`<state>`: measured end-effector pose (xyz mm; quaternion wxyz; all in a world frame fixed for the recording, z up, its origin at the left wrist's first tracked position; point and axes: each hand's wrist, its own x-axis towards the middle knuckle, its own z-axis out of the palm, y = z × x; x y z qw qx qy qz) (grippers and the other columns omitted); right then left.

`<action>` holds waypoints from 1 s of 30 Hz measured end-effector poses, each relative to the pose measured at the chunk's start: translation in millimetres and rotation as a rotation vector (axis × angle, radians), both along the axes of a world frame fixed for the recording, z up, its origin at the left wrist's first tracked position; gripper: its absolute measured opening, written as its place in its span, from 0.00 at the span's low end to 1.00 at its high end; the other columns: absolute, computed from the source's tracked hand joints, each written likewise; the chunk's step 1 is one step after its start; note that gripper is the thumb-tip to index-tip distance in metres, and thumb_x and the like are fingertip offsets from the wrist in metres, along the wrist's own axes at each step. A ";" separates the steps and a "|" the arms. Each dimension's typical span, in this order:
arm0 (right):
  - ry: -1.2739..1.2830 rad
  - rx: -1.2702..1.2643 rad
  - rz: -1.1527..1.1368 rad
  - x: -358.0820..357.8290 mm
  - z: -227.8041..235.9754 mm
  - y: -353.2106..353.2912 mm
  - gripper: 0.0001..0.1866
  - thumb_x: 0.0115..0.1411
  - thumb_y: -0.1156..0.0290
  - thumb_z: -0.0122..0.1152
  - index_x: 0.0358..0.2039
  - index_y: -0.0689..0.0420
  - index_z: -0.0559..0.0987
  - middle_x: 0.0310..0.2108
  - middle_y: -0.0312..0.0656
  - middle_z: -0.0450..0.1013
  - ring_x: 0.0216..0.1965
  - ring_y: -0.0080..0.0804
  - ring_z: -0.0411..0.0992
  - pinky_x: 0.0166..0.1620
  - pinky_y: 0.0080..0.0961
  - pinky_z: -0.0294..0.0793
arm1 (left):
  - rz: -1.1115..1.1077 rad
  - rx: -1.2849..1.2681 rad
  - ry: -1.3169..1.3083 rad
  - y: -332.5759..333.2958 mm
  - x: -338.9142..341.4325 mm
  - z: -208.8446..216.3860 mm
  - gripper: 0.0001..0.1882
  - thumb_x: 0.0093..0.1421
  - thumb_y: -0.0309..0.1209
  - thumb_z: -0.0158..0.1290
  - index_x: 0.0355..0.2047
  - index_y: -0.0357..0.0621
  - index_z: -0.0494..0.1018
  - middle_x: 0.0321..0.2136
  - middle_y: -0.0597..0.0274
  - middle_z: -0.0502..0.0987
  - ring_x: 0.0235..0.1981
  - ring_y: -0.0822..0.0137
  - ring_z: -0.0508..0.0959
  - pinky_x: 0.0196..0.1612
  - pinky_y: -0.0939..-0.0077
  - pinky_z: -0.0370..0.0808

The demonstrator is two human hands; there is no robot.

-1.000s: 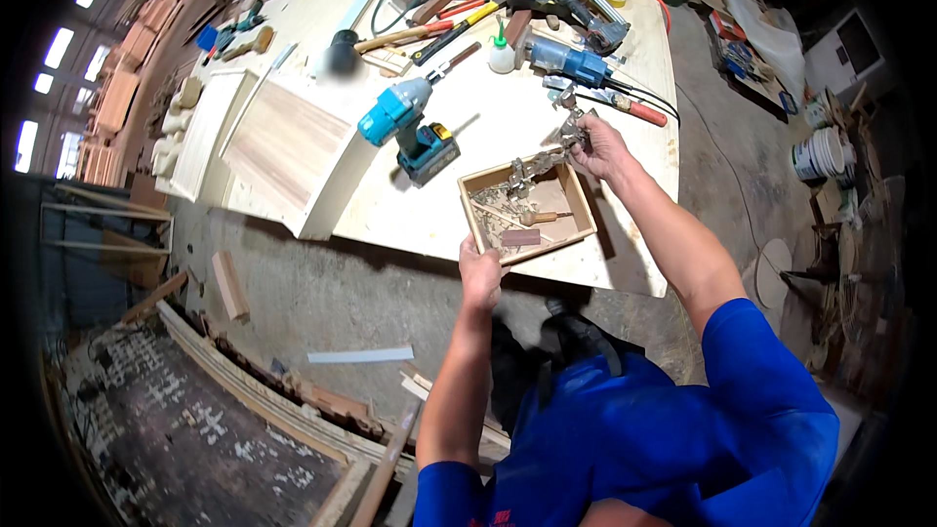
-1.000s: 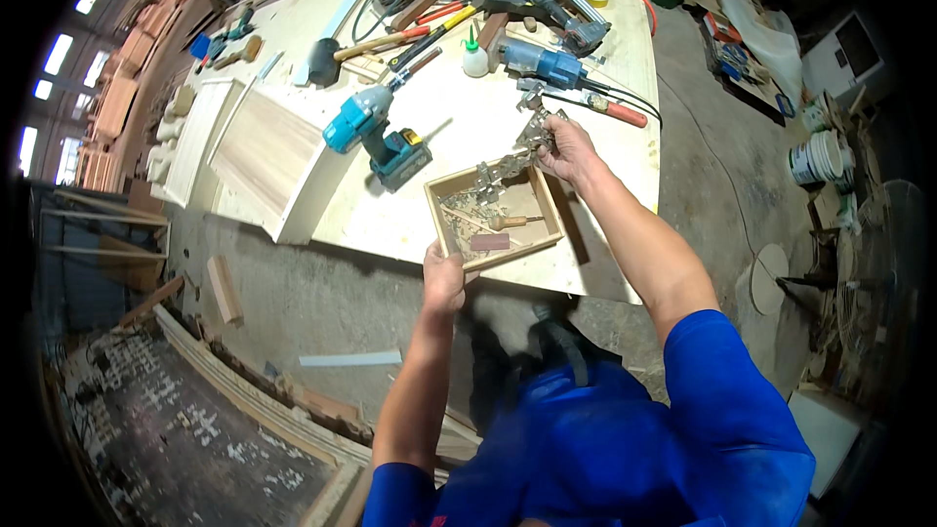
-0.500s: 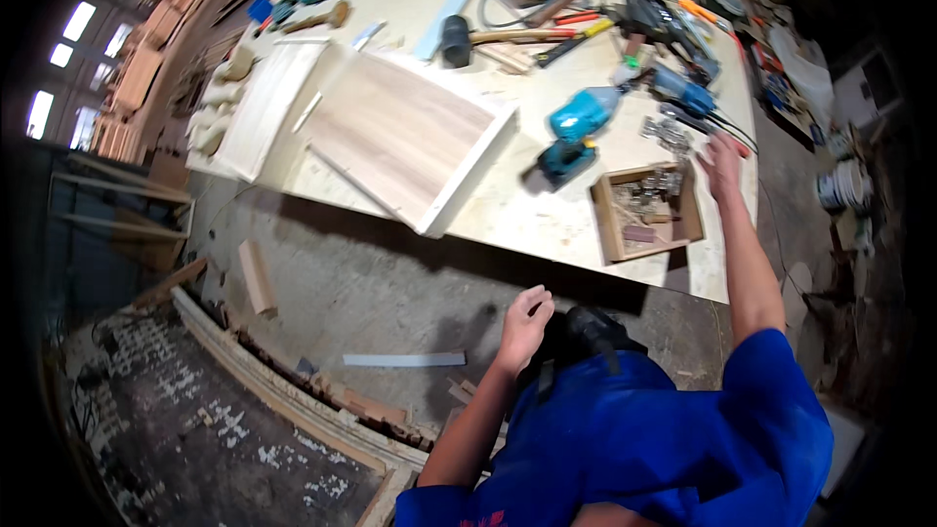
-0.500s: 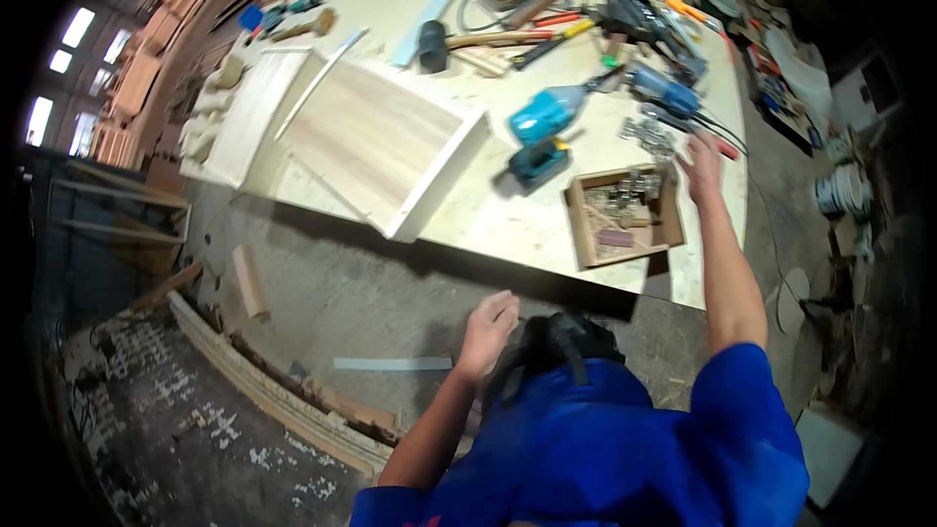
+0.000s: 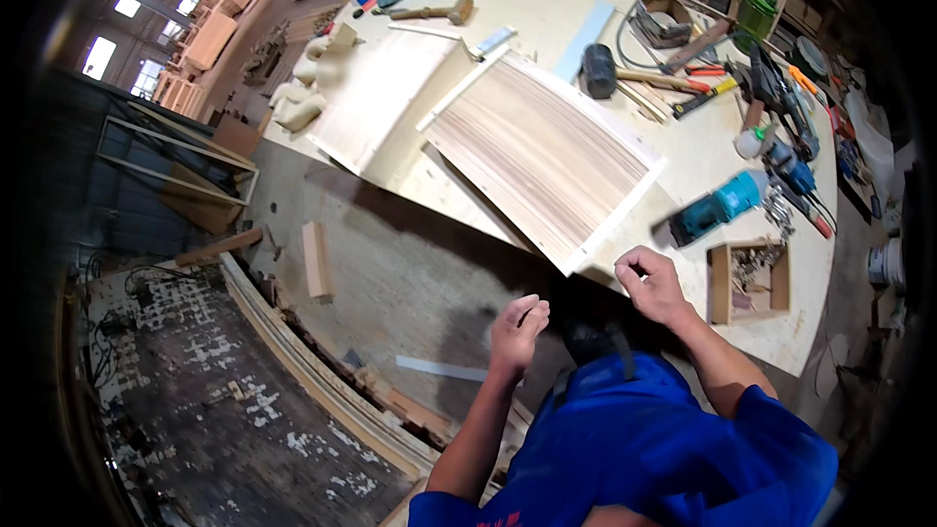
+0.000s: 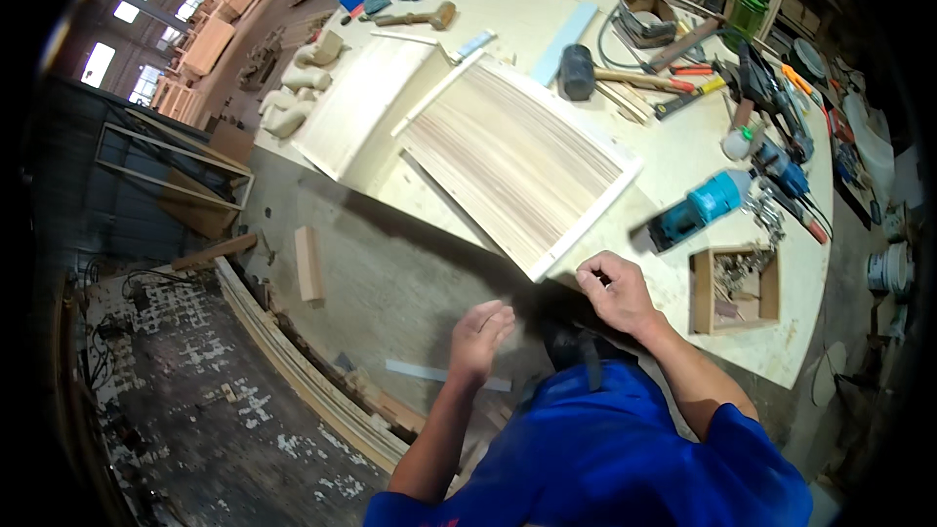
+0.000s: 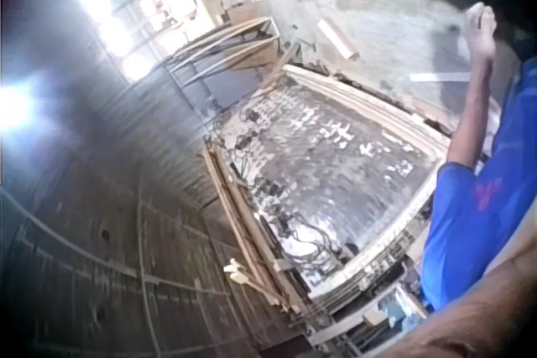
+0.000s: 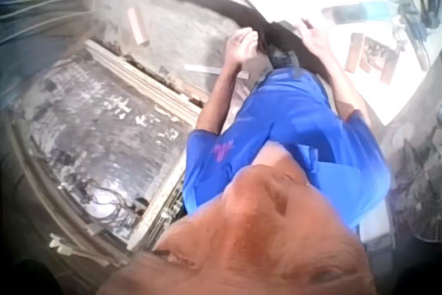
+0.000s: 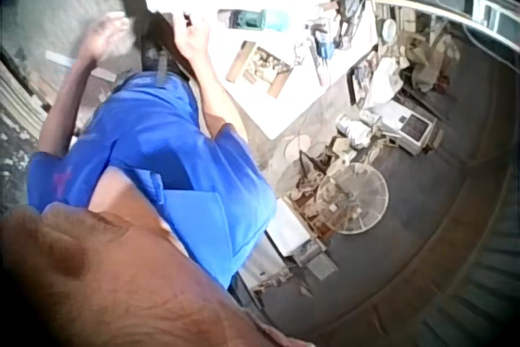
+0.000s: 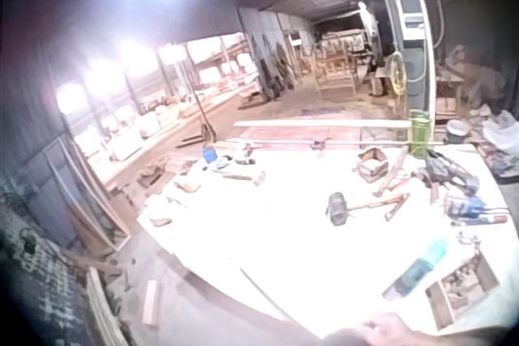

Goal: The person aligns wooden panels, selects metal hardware from a box, uses a power drill to attach the hardware to the wood, and slides the finished drawers into a large cabinet structure.

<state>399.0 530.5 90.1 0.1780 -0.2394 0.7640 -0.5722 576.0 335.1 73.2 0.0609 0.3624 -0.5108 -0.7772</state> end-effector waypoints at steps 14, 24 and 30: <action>0.268 0.299 0.101 -56.8 6.1 -182.8 0.15 0.59 0.70 0.62 0.46 0.57 0.79 0.52 0.51 0.70 0.53 0.53 0.68 0.55 0.41 0.71 | -0.112 -0.443 -0.020 -298.7 -167.9 94.0 0.15 0.68 0.27 0.49 0.52 0.30 0.69 0.41 0.53 0.79 0.41 0.66 0.79 0.47 0.71 0.78; 0.139 0.588 -0.284 -72.4 12.7 -239.4 0.15 0.54 0.72 0.64 0.44 0.55 0.81 0.50 0.52 0.72 0.51 0.54 0.70 0.54 0.43 0.72 | -0.342 -1.007 0.193 -491.5 -446.7 64.1 0.17 0.63 0.31 0.56 0.45 0.27 0.76 0.36 0.52 0.82 0.38 0.67 0.80 0.44 0.74 0.76; 0.070 0.797 -0.451 -75.3 19.0 -280.3 0.18 0.52 0.71 0.64 0.45 0.59 0.80 0.50 0.50 0.74 0.52 0.51 0.72 0.54 0.41 0.73 | -0.456 -1.308 0.068 -587.8 -583.0 10.4 0.17 0.60 0.32 0.53 0.45 0.32 0.78 0.38 0.40 0.82 0.40 0.52 0.83 0.46 0.64 0.78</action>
